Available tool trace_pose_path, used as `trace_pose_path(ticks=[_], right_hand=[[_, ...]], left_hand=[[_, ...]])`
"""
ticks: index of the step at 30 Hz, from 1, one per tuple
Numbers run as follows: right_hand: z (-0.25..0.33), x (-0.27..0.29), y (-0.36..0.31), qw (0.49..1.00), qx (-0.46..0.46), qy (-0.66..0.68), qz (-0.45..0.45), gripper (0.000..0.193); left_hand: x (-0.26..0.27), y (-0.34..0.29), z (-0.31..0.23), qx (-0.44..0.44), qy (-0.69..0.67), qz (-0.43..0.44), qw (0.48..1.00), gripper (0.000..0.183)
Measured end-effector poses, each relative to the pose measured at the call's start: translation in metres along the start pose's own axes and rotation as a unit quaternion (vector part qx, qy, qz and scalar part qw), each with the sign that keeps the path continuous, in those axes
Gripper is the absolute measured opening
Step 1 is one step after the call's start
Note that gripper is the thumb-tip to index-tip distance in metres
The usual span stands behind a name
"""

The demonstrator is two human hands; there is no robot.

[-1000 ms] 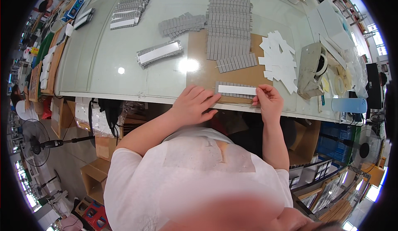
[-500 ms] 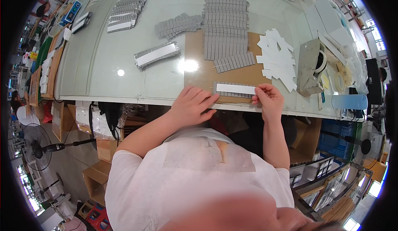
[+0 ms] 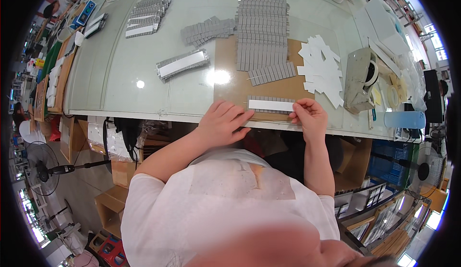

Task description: Manually assembling small transformer components onto adhesive strips at a factory workbench.

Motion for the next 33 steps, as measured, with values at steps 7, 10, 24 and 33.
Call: trace_pose_path(ticks=[7, 10, 24, 33], right_hand=[[-0.0002, -0.0068, -0.0006, 0.996, -0.014, -0.084, -0.028, 0.01], [0.0009, -0.0099, -0.0009, 0.995, -0.008, -0.097, -0.024, 0.009], [-0.0028, -0.0102, -0.0003, 0.994, 0.0, -0.106, -0.024, 0.008], [-0.0069, -0.0057, 0.003, 0.995, 0.023, -0.097, -0.013, 0.01]], left_hand=[[0.0001, -0.0003, 0.0004, 0.002, -0.004, -0.002, 1.0, 0.05], [0.0007, 0.0003, 0.0001, 0.003, -0.002, -0.003, 1.0, 0.049], [0.0022, 0.0025, -0.0008, 0.003, 0.008, 0.001, 1.0, 0.048], [0.0018, 0.0049, -0.0012, 0.007, -0.001, 0.008, 1.0, 0.047]])
Point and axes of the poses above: each hand's wrist, its own y-axis towards the middle knuckle, its own x-axis out of the back of the hand, z = x × y, the point moved 1 cm from there along y, towards the middle knuckle, and after that the axes turned 1 degree about z, right-handed, at the moved point
